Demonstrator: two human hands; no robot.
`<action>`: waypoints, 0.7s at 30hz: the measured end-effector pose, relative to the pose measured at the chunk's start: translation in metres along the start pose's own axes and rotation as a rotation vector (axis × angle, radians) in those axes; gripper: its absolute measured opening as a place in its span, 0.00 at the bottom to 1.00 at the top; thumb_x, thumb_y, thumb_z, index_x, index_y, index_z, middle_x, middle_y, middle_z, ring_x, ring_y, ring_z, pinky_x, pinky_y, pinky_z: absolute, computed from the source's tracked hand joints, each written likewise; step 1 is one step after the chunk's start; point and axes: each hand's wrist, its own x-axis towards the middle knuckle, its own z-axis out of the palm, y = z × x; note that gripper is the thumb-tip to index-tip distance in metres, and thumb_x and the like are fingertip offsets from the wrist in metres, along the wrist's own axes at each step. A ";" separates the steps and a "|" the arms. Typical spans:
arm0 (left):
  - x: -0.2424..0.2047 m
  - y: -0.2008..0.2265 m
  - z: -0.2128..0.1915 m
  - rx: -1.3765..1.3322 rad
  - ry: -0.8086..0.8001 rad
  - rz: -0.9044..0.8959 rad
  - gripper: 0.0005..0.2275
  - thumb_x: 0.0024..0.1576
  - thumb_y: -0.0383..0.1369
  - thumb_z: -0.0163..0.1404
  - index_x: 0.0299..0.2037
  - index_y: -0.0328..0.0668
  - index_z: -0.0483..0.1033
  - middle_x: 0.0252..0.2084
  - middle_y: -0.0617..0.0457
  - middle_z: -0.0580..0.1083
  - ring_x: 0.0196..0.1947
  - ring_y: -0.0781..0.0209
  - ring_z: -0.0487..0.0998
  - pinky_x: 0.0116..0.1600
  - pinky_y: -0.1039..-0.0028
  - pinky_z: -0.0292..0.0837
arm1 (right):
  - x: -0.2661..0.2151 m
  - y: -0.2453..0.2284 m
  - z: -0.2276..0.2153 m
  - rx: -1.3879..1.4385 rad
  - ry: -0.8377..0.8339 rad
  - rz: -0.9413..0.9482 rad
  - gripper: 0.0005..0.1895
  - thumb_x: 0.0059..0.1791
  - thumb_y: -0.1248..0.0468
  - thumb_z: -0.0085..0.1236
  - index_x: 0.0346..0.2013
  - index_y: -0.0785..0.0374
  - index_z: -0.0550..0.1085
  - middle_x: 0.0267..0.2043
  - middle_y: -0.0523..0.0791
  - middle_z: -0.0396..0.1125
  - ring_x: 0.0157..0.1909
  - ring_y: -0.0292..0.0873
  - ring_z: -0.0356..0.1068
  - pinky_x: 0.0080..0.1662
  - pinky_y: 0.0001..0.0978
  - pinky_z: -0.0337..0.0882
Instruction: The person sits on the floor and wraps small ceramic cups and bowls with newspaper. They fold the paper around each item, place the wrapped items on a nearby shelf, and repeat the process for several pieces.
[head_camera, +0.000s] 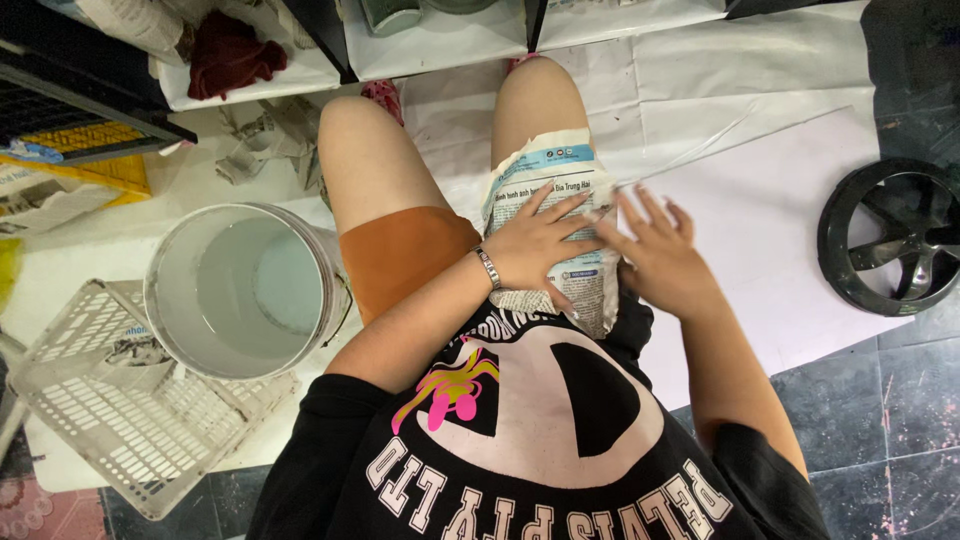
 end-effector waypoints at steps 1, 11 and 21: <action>-0.002 0.002 0.002 0.009 0.002 0.003 0.47 0.35 0.67 0.58 0.67 0.59 0.68 0.75 0.49 0.56 0.76 0.46 0.46 0.75 0.39 0.31 | -0.002 -0.005 0.006 0.052 0.002 -0.039 0.35 0.44 0.67 0.58 0.67 0.44 0.69 0.72 0.49 0.59 0.76 0.52 0.53 0.69 0.57 0.49; -0.041 -0.008 0.000 -0.222 0.020 -0.090 0.38 0.36 0.61 0.65 0.59 0.61 0.76 0.76 0.50 0.56 0.78 0.45 0.45 0.74 0.32 0.27 | -0.015 -0.006 0.021 0.322 -0.004 -0.139 0.21 0.44 0.61 0.60 0.53 0.45 0.79 0.56 0.38 0.74 0.72 0.43 0.60 0.68 0.50 0.53; -0.086 0.024 -0.021 -0.447 -0.011 -0.023 0.35 0.41 0.54 0.68 0.61 0.61 0.74 0.72 0.48 0.64 0.76 0.42 0.53 0.73 0.31 0.30 | -0.040 -0.009 0.016 0.335 -0.005 -0.027 0.17 0.46 0.65 0.59 0.48 0.47 0.81 0.57 0.35 0.74 0.71 0.41 0.63 0.66 0.45 0.59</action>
